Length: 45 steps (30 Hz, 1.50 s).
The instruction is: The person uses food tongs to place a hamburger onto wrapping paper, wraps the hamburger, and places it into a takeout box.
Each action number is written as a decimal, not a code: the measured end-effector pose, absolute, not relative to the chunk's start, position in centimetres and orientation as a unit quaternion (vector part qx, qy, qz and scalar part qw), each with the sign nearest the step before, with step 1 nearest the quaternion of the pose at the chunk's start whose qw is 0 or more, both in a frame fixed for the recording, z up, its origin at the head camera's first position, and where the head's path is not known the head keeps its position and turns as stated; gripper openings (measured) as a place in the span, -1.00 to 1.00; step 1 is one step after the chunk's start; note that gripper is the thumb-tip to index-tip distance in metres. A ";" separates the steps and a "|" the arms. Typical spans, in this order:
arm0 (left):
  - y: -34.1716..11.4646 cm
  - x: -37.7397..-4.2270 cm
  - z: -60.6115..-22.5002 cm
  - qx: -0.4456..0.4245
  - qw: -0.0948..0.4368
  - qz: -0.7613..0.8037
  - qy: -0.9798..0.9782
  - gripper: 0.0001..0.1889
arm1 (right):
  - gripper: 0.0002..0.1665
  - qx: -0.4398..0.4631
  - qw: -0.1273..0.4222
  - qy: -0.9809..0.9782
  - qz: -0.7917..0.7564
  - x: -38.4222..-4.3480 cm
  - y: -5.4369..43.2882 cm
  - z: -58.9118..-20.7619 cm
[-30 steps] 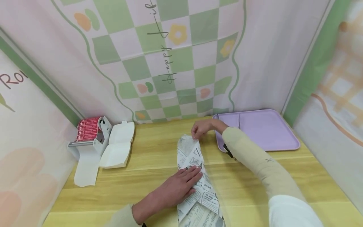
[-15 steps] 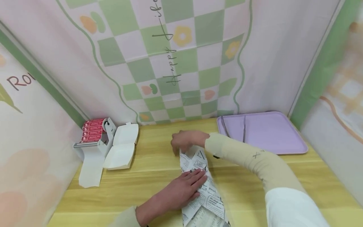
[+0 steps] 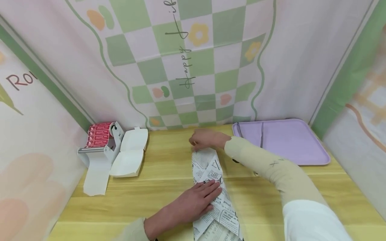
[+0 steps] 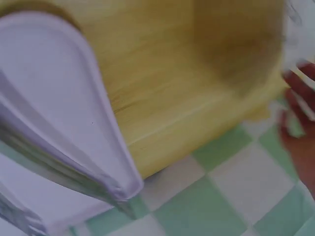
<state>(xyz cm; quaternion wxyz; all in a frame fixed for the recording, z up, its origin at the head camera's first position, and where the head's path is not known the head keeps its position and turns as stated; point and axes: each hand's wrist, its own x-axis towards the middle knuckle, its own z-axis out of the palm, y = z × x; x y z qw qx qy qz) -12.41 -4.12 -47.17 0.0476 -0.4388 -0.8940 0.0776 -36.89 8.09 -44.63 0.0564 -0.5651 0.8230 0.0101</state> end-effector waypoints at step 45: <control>-4.0 -12.3 -47.8 -0.426 0.071 0.059 -0.900 -0.36 | -0.76 -0.603 -0.351 0.699 -0.156 -20.3 16.0 -44.0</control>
